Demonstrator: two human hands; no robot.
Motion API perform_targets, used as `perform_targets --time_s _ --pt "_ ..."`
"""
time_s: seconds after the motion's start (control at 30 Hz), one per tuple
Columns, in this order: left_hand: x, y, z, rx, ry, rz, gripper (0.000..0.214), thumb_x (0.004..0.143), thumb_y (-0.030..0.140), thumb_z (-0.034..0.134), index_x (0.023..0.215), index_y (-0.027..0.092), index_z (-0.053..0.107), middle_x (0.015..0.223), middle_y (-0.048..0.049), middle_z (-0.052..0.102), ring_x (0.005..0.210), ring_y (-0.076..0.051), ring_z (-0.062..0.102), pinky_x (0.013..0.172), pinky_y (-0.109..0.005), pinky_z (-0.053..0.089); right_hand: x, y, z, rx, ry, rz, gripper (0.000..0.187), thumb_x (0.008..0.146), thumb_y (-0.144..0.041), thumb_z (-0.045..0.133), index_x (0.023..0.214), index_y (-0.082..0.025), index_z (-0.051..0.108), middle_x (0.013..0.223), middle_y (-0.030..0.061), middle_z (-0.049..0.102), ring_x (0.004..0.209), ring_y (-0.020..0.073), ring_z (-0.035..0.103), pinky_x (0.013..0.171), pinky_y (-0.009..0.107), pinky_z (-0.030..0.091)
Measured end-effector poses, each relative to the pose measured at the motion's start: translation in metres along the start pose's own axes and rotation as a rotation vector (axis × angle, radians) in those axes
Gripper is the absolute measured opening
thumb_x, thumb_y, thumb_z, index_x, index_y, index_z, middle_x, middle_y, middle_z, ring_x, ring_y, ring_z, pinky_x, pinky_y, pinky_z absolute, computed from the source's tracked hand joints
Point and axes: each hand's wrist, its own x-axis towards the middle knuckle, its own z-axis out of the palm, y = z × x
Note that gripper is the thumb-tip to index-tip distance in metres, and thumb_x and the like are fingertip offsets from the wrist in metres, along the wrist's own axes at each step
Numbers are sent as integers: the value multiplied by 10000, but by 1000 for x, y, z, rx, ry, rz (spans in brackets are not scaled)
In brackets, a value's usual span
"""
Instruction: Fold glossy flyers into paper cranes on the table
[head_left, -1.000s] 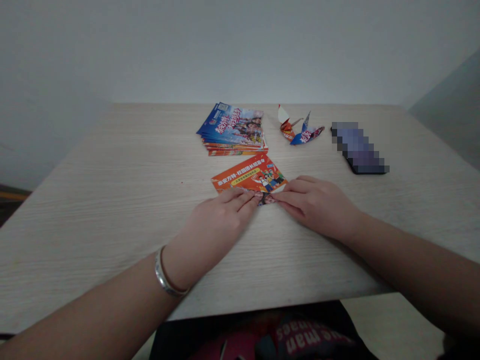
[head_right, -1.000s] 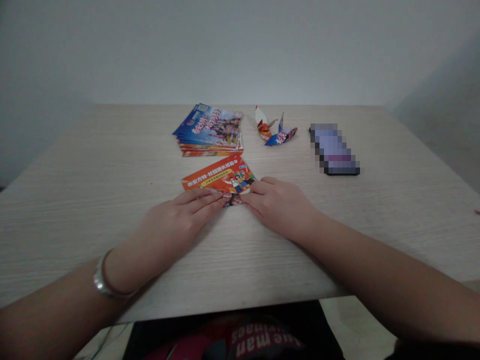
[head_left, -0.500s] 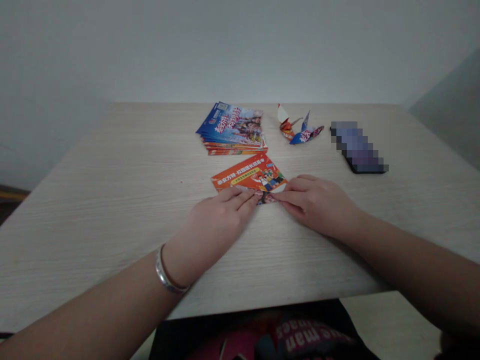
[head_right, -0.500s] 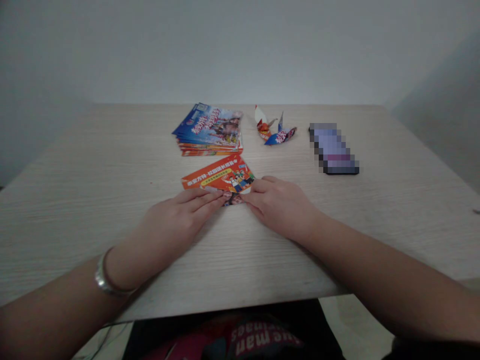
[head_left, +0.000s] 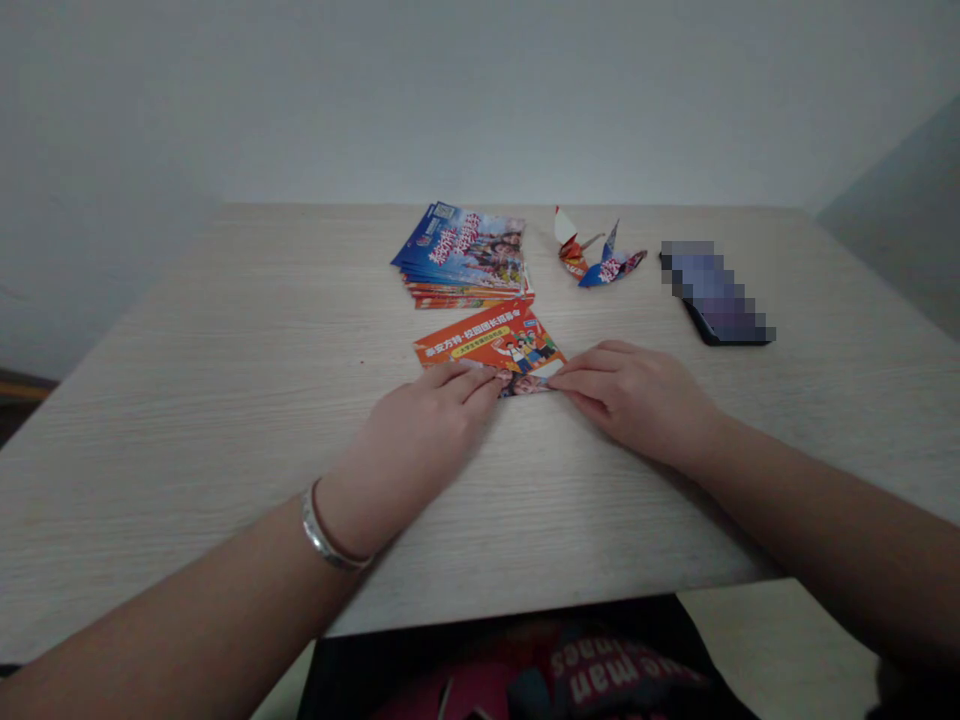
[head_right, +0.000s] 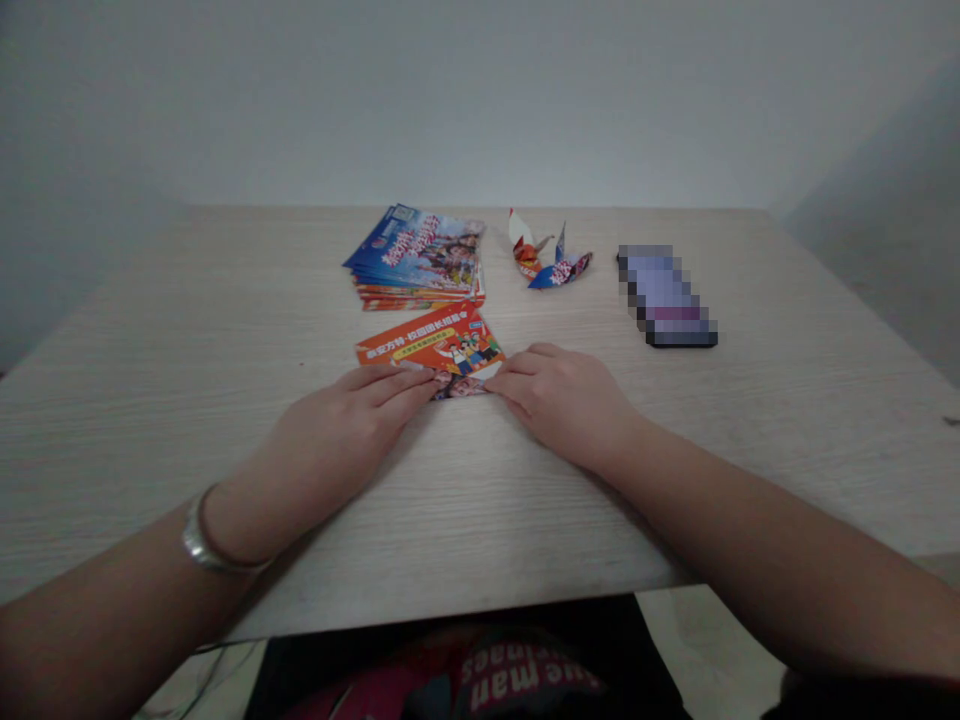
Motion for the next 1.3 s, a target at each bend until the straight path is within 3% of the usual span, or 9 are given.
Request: perform_targets --time_s 0.1,0.27,0.5,0.7,0.9,1.1,1.3 --pt "2 2 1 -15 -20 -25 401 963 173 521 1346 76 589 1297 -158 654 1167 -311 607 935 -455 581 2 2 0 43 -16 16 231 956 -205 563 1063 -212 767 1053 45 781 947 211 697 840 343 547" --pt "2 6 -4 -19 -27 -25 444 1001 346 473 1418 206 540 1265 -126 633 1138 -327 578 861 -474 587 2 4 -3 103 -35 38 189 928 -191 601 995 -187 777 1042 58 782 949 204 704 864 341 550" --pt "0 7 -2 -14 -49 -37 490 1007 409 437 1467 245 487 1278 -126 598 1150 -341 546 855 -475 581 2 5 -5 131 -64 28 184 911 -160 593 923 -189 774 995 52 777 902 207 707 820 341 549" --pt "-1 8 0 -18 -38 -40 514 999 427 439 1475 239 482 1273 -147 593 1153 -344 543 876 -478 567 2 6 -8 135 -98 25 198 919 -187 594 970 -209 785 1028 40 787 917 185 721 837 324 562" --pt "-2 6 0 15 -51 -149 528 996 454 439 1470 227 489 1357 -149 570 1174 -369 538 869 -496 566 7 9 6 137 13 16 278 934 -141 535 1091 -181 761 1143 79 759 1044 204 698 942 357 549" --pt "1 5 0 -34 -56 -124 593 983 504 437 1482 184 467 1324 -168 591 1175 -377 537 921 -541 533 10 9 13 130 37 50 335 907 -154 546 1199 -157 711 1146 119 737 1042 243 681 924 402 548" --pt "3 8 -3 3 -74 -136 569 987 501 410 1483 226 460 1366 -160 564 1182 -389 528 899 -546 537 10 4 10 153 32 54 277 909 -176 559 1111 -163 748 1153 103 733 1027 230 685 925 375 550"
